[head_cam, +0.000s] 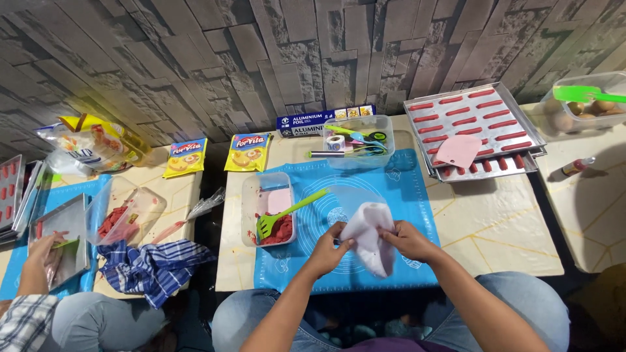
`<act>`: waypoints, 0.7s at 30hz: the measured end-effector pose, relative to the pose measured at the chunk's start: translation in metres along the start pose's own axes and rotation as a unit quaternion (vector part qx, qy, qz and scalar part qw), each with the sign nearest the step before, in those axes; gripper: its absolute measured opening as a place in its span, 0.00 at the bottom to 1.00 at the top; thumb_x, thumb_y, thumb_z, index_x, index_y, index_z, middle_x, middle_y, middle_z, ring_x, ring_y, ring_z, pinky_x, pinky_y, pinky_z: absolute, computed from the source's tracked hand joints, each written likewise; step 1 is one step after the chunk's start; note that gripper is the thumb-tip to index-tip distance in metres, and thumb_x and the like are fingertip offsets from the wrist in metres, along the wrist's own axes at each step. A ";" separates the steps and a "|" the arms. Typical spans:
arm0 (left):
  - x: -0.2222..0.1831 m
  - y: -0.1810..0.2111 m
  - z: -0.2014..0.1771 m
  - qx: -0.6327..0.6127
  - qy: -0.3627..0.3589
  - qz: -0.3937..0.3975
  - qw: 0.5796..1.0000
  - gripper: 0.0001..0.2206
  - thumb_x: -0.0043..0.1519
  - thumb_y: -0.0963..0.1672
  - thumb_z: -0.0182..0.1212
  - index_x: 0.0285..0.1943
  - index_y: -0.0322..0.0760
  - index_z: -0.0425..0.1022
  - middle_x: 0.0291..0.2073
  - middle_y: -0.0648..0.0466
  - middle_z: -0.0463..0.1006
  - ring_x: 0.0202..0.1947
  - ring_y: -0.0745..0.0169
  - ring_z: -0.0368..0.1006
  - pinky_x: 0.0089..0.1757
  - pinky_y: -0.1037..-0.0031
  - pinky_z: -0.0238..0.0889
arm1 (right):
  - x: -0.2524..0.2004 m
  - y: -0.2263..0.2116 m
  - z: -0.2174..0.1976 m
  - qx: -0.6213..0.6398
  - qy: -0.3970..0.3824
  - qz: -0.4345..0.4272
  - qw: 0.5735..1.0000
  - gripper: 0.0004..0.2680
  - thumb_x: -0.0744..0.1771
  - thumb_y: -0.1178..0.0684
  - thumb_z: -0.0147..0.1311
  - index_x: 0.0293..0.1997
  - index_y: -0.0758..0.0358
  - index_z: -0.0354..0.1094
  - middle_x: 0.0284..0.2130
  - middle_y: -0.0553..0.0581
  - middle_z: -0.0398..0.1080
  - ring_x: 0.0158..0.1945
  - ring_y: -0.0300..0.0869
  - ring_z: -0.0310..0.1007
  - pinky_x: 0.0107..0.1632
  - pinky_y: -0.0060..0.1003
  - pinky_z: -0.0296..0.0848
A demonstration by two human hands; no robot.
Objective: Cleaning and organizing a baking workspace by moving items and wiping the surface.
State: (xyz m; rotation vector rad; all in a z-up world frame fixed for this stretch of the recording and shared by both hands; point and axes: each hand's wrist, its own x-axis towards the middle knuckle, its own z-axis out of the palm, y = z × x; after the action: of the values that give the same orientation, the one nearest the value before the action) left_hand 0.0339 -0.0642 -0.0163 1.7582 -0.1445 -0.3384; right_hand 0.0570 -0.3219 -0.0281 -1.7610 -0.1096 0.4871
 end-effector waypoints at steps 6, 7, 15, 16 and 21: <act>-0.002 -0.012 -0.013 -0.098 0.073 -0.009 0.992 0.12 0.72 0.40 0.46 0.63 0.36 0.68 0.51 0.44 0.80 0.53 0.58 0.71 0.56 0.64 0.62 | -0.031 -0.038 0.015 -0.444 -0.033 -0.016 0.895 0.10 0.67 0.53 0.49 0.49 0.49 0.75 0.36 0.55 0.82 0.41 0.56 0.81 0.45 0.50 0.79; -0.002 -0.006 -0.014 -0.098 0.072 -0.009 0.992 0.12 0.72 0.40 0.46 0.63 0.36 0.68 0.51 0.44 0.80 0.53 0.58 0.71 0.56 0.64 0.62 | -0.036 -0.047 0.020 -0.444 -0.032 -0.015 0.895 0.10 0.67 0.53 0.49 0.49 0.49 0.75 0.36 0.55 0.82 0.41 0.56 0.81 0.45 0.50 0.79; -0.009 0.033 -0.015 0.030 0.117 0.025 0.992 0.14 0.71 0.48 0.52 0.64 0.43 0.69 0.59 0.49 0.77 0.63 0.50 0.69 0.63 0.55 0.57 | -0.025 -0.042 0.000 -0.471 -0.001 0.023 0.882 0.10 0.70 0.47 0.44 0.48 0.53 0.73 0.33 0.64 0.79 0.39 0.62 0.79 0.40 0.56 0.78; -0.012 0.036 -0.011 0.030 0.117 0.025 0.992 0.14 0.71 0.48 0.52 0.64 0.43 0.69 0.59 0.49 0.77 0.63 0.50 0.69 0.63 0.55 0.57 | -0.024 -0.050 -0.001 -0.471 -0.002 0.023 0.882 0.10 0.70 0.47 0.44 0.48 0.53 0.73 0.33 0.64 0.79 0.39 0.62 0.79 0.40 0.56 0.78; -0.018 0.064 0.007 0.195 0.048 0.139 0.970 0.43 0.55 0.49 0.75 0.76 0.37 0.51 0.72 0.40 0.55 0.73 0.33 0.48 0.66 0.36 0.39 | -0.028 -0.091 -0.008 -0.398 -0.037 0.055 0.915 0.12 0.69 0.44 0.46 0.40 0.58 0.74 0.29 0.62 0.79 0.39 0.60 0.79 0.41 0.50 0.77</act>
State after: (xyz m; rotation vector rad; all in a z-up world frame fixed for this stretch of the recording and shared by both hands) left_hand 0.0204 -0.0800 0.0472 2.1056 -0.4064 -0.0180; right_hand 0.0516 -0.3152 0.0671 -2.5580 -0.2952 0.6464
